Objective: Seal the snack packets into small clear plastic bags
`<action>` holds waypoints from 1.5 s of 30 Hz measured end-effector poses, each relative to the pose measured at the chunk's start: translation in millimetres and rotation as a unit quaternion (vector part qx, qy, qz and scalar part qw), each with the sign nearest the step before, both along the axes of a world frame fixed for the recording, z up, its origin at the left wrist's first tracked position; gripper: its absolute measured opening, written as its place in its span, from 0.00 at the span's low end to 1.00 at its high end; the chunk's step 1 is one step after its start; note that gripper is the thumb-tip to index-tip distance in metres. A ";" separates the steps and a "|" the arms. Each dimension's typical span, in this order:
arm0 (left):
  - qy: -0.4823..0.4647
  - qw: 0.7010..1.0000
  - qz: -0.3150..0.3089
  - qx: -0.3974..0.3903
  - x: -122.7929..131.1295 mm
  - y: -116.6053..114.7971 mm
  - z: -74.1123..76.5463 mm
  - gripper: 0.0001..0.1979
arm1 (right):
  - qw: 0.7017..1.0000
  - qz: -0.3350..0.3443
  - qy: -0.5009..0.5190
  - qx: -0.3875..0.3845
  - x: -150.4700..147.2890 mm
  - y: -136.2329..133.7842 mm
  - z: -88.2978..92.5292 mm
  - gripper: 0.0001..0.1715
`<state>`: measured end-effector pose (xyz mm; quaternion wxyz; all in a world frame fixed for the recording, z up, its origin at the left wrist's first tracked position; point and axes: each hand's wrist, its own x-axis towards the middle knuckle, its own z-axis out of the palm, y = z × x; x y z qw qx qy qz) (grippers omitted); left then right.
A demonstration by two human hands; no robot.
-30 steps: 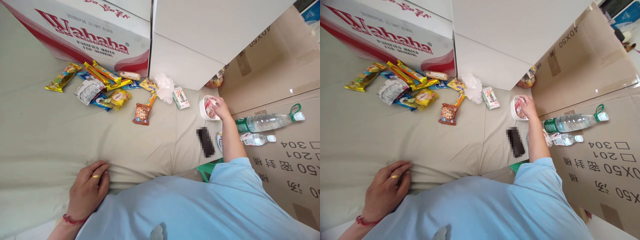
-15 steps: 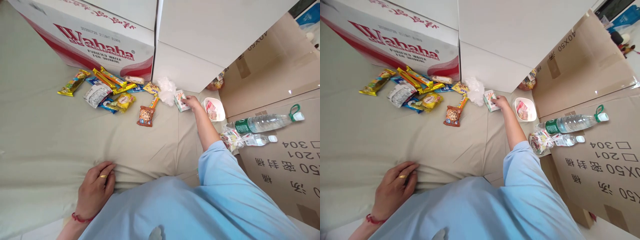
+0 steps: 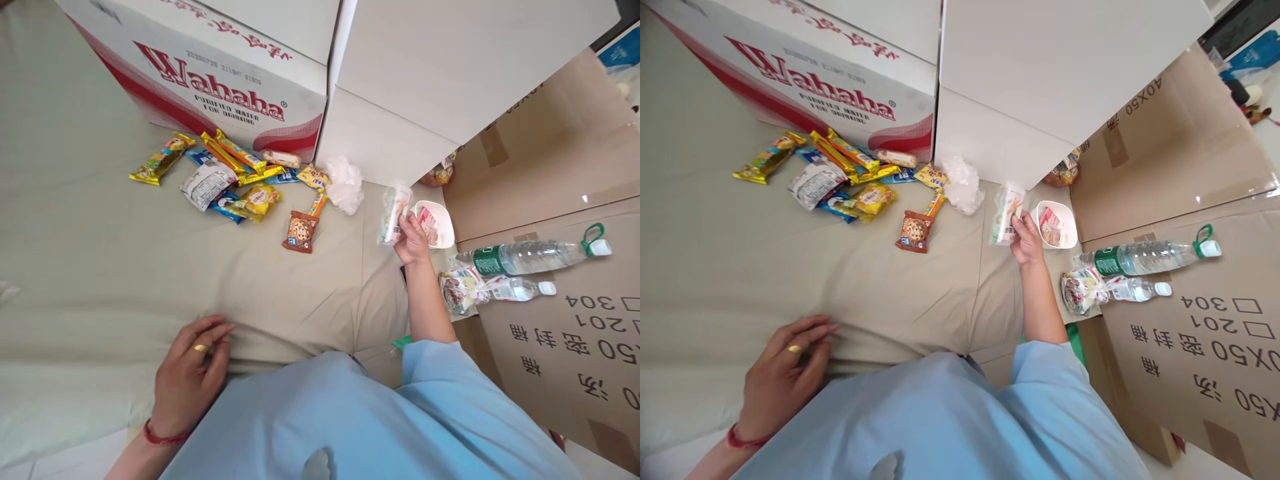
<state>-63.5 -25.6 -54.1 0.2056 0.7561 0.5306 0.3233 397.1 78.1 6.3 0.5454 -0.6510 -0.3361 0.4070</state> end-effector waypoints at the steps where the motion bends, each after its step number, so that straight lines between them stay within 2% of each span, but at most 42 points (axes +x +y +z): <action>1: -0.020 1.000 0.001 -0.018 4.0 4.8 5.9 0.08 | 0.998 0.010 0.059 0.003 -5.9 -17.3 2.0 0.23; 4: -0.089 0.993 -0.025 -0.074 26.4 25.7 26.2 0.10 | 0.976 0.062 0.207 -0.016 -29.8 -60.5 1.7 0.20; 7: -0.148 0.977 -0.057 -0.141 61.8 47.3 43.1 0.14 | 0.953 0.098 0.282 -0.044 -59.8 -85.4 -4.5 0.20; 9: -0.209 0.950 -0.075 -0.219 86.0 58.6 48.4 0.17 | 0.942 0.120 0.306 -0.067 -80.7 -93.5 -9.2 0.20; 12: -0.331 0.877 -0.089 -0.336 110.8 71.7 48.8 0.25 | 0.931 0.157 0.314 -0.100 -108.1 -99.1 -15.0 0.18; 14: -0.367 0.859 -0.129 -0.332 115.4 78.4 47.9 0.33 | 0.925 0.181 0.309 -0.122 -119.9 -100.7 -18.0 0.18; 16: -0.359 0.876 -0.186 -0.263 111.5 83.7 48.4 0.41 | 0.914 0.211 0.310 -0.152 -125.3 -101.2 -20.8 0.19; 17: -0.341 0.889 -0.212 -0.220 107.3 85.9 49.1 0.42 | 0.906 0.228 0.314 -0.170 -125.8 -101.1 -22.4 0.19; 19: -0.292 0.912 -0.239 -0.160 97.5 89.5 50.9 0.32 | 0.883 0.262 0.330 -0.206 -124.7 -100.7 -26.5 0.20; 21: -0.248 0.930 -0.227 -0.149 88.4 92.4 52.7 0.17 | 0.855 0.288 0.365 -0.231 -123.6 -101.0 -31.9 0.21; 22: -0.233 0.936 -0.214 -0.153 84.9 93.4 53.7 0.14 | 0.840 0.294 0.390 -0.236 -124.2 -101.6 -34.8 0.21; 26: -0.232 0.944 -0.181 -0.147 80.1 92.5 58.4 0.14 | 0.800 0.288 0.468 -0.242 -137.4 -105.3 -42.2 0.21; 29: -0.224 0.945 -0.135 -0.195 80.5 88.1 55.2 0.13 | 0.798 0.279 0.455 -0.280 -151.2 -103.2 -39.3 0.26; 32: -0.150 0.957 -0.033 -0.245 76.0 83.9 40.6 0.09 | 0.828 0.267 0.395 -0.294 -154.1 -97.5 -34.0 0.34; 34: -0.101 0.960 0.024 -0.260 69.9 81.1 28.1 0.07 | 0.866 0.263 0.305 -0.298 -148.7 -95.2 -32.3 0.36; 37: -0.075 0.960 0.065 -0.263 61.6 76.3 14.3 0.07 | 0.938 0.233 0.037 -0.255 -140.5 -96.1 -30.7 0.28; 38: -0.073 0.960 0.074 -0.260 60.2 74.9 11.8 0.07 | 0.952 0.212 -0.071 -0.209 -140.8 -96.8 -29.4 0.24; 39: -0.071 0.960 0.083 -0.258 59.6 73.5 10.4 0.08 | 0.954 0.193 -0.171 -0.150 -143.5 -97.1 -27.6 0.20; 41: -0.069 0.960 0.094 -0.255 60.4 71.3 10.0 0.09 | 0.929 0.192 -0.316 -0.021 -156.9 -95.2 -23.3 0.16; 43: -0.077 0.962 0.089 -0.248 62.3 69.4 10.9 0.10 | 0.879 0.253 -0.395 0.083 -178.4 -88.3 -20.6 0.15; 45: -0.088 0.965 0.080 -0.232 63.0 67.6 11.4 0.11 | 0.820 0.335 -0.441 0.144 -201.5 -76.8 -22.4 0.14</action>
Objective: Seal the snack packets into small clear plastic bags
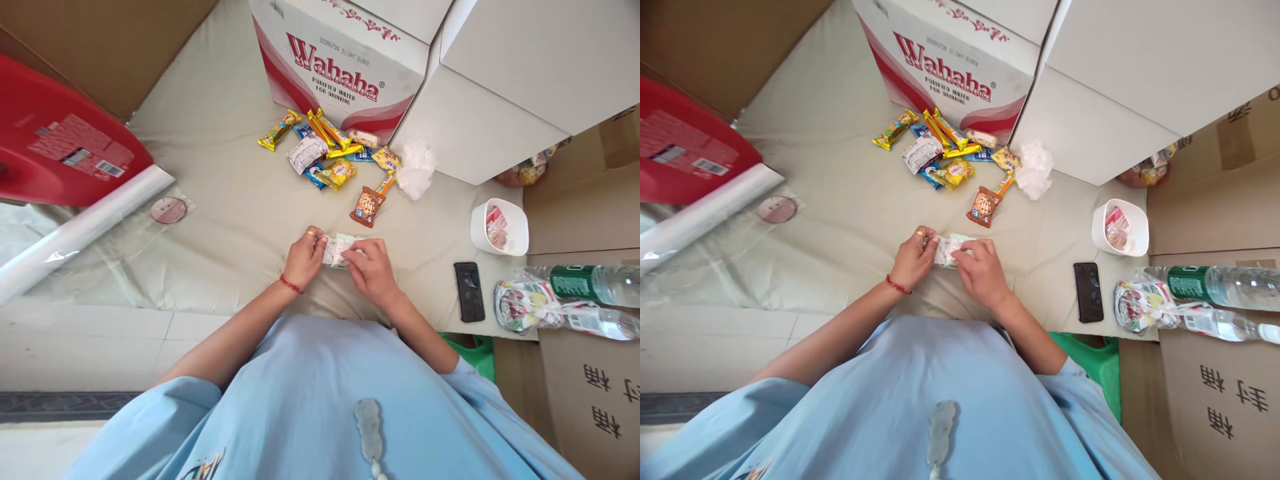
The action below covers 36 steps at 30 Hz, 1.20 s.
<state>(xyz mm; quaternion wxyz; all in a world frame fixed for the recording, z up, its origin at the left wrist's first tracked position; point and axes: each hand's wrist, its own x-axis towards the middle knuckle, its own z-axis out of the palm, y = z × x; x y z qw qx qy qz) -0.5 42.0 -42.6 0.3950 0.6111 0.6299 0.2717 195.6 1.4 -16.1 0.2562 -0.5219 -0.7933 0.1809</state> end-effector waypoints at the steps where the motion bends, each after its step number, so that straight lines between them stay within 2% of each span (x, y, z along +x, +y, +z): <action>1: -0.002 1.000 0.001 0.009 -0.7 -0.7 -0.3 0.11 | 0.999 0.038 -0.026 0.006 -9.7 6.7 -2.8 0.14; 3: 0.010 1.000 0.013 0.019 -4.4 -1.6 -2.2 0.11 | 0.994 0.081 -0.066 -0.002 -21.9 19.4 -10.8 0.15; 5: 0.026 0.999 0.038 0.016 -10.7 -1.3 -5.8 0.11 | 0.992 0.094 -0.085 -0.013 -23.2 28.0 -19.4 0.15; 9: 0.008 0.996 0.089 -0.005 -23.2 0.7 -11.8 0.11 | 0.995 0.081 -0.063 -0.013 -7.6 28.9 -29.6 0.16; 13: -0.029 0.995 0.092 -0.008 -20.6 -1.9 -4.9 0.09 | 0.995 0.066 -0.076 -0.016 -2.7 19.3 -32.2 0.13; 16: -0.028 0.998 0.058 0.023 -3.3 -9.7 6.7 0.09 | 0.995 0.052 -0.079 -0.018 -9.5 16.0 -35.6 0.13; 19: -0.021 0.997 0.002 0.070 17.9 -21.3 12.5 0.10 | 0.998 0.049 -0.027 -0.026 -10.5 17.8 -39.5 0.15; 22: -0.044 0.993 -0.039 0.104 28.2 -32.7 7.1 0.15 | 0.992 0.061 0.082 -0.072 1.0 20.9 -39.2 0.23; 25: -0.068 0.986 -0.092 0.123 26.3 -42.2 -4.0 0.24 | 0.962 0.057 0.220 -0.151 17.5 23.6 -36.6 0.36; 27: -0.036 0.977 -0.140 0.155 24.0 -47.5 -9.5 0.27 | 0.952 0.038 0.254 -0.166 26.1 25.5 -36.5 0.35; 29: 0.036 0.966 -0.178 0.185 23.6 -51.8 -11.0 0.27 | 0.969 0.014 0.204 -0.138 31.2 27.4 -37.9 0.28; 32: 0.145 0.951 -0.195 0.193 25.4 -54.7 -6.7 0.25 | 0.993 -0.015 0.089 -0.078 32.9 29.2 -38.7 0.14; 36: 0.196 0.932 -0.219 0.213 26.0 -50.7 1.2 0.22 | 0.998 -0.042 0.032 -0.016 30.1 26.2 -28.9 0.12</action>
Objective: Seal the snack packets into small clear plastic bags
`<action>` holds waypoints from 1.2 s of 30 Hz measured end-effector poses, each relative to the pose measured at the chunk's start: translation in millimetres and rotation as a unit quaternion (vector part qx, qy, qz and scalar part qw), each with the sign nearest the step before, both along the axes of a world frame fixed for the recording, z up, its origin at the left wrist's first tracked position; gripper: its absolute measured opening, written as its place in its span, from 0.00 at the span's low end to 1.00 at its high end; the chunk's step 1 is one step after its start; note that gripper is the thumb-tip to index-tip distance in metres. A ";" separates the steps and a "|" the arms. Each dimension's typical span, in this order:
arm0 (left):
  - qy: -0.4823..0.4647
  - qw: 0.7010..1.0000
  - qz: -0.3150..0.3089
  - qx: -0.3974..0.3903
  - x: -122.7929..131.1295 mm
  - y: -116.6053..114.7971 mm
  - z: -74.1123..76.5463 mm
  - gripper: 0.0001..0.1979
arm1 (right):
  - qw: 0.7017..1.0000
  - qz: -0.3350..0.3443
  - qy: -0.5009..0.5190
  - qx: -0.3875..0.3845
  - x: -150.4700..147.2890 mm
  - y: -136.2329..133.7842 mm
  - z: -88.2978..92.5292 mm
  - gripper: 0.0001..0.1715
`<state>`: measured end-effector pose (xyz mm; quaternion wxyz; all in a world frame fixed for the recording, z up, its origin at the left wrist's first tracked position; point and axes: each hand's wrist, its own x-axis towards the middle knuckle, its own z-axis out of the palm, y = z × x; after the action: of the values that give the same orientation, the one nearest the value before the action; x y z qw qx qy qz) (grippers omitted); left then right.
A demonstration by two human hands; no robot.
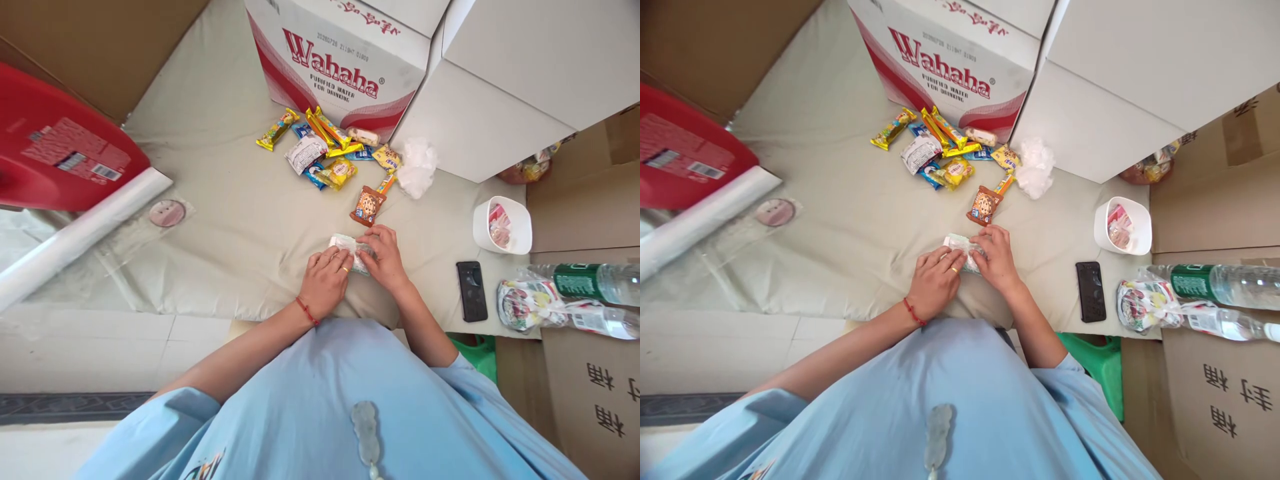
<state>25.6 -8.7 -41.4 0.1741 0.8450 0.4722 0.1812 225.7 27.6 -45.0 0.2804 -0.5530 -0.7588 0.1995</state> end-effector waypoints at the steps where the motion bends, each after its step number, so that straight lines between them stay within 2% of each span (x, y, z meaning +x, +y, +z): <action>1: 0.006 1.000 -0.012 0.007 -0.2 1.6 1.1 0.22 | 1.000 0.006 -0.005 0.011 -0.3 -1.7 4.4 0.13; 3: 0.019 0.999 -0.033 0.018 -0.8 4.4 2.4 0.20 | 0.998 0.066 -0.005 0.015 1.3 -5.6 13.9 0.18; 6: 0.025 0.998 -0.042 0.027 -1.2 5.6 2.1 0.17 | 0.980 0.195 -0.007 -0.031 10.0 -10.2 25.0 0.26; 9: 0.027 0.998 -0.043 0.041 0.9 4.6 -1.4 0.20 | 0.967 0.239 -0.026 -0.082 21.4 -11.8 27.0 0.37; 13: 0.031 0.997 -0.035 0.055 7.4 6.4 -10.6 0.26 | 0.970 0.215 0.015 -0.108 25.2 -14.1 19.7 0.47; 17: 0.009 0.999 -0.012 0.032 8.8 17.2 -13.6 0.21 | 0.974 0.155 0.090 -0.137 17.7 -19.3 14.6 0.48; 20: -0.033 0.999 -0.001 -0.011 2.8 29.0 -3.1 0.16 | 0.967 0.121 0.167 -0.146 18.7 -20.6 16.1 0.43; 22: -0.101 0.992 0.028 -0.071 -1.6 36.7 9.5 0.14 | 0.957 0.077 0.238 -0.145 24.1 -19.3 19.9 0.45; 24: -0.217 0.957 0.063 -0.180 -2.9 43.5 22.9 0.18 | 0.940 0.029 0.302 -0.154 30.2 -17.4 25.1 0.49; 25: -0.286 0.922 0.073 -0.250 -1.9 46.1 28.8 0.22 | 0.929 0.015 0.329 -0.167 32.3 -16.8 27.9 0.51; 28: -0.446 0.781 0.079 -0.429 7.0 49.8 38.5 0.34 | 0.885 0.012 0.398 -0.242 31.8 -16.8 34.2 0.49; 30: -0.484 0.724 0.095 -0.482 15.3 48.7 37.4 0.36 | 0.857 0.008 0.428 -0.288 26.8 -18.7 35.2 0.43; 33: -0.490 0.697 0.131 -0.507 26.2 44.1 28.5 0.38 | 0.837 -0.025 0.453 -0.305 16.9 -25.5 32.1 0.36; 36: -0.470 0.704 0.154 -0.510 34.1 39.5 20.9 0.40 | 0.841 -0.062 0.453 -0.288 5.5 -36.3 25.0 0.35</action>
<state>59.7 30.8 -20.5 0.7475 0.3478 0.4734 0.3102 231.2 -8.8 -20.0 0.4331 -0.5028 -0.4194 0.6195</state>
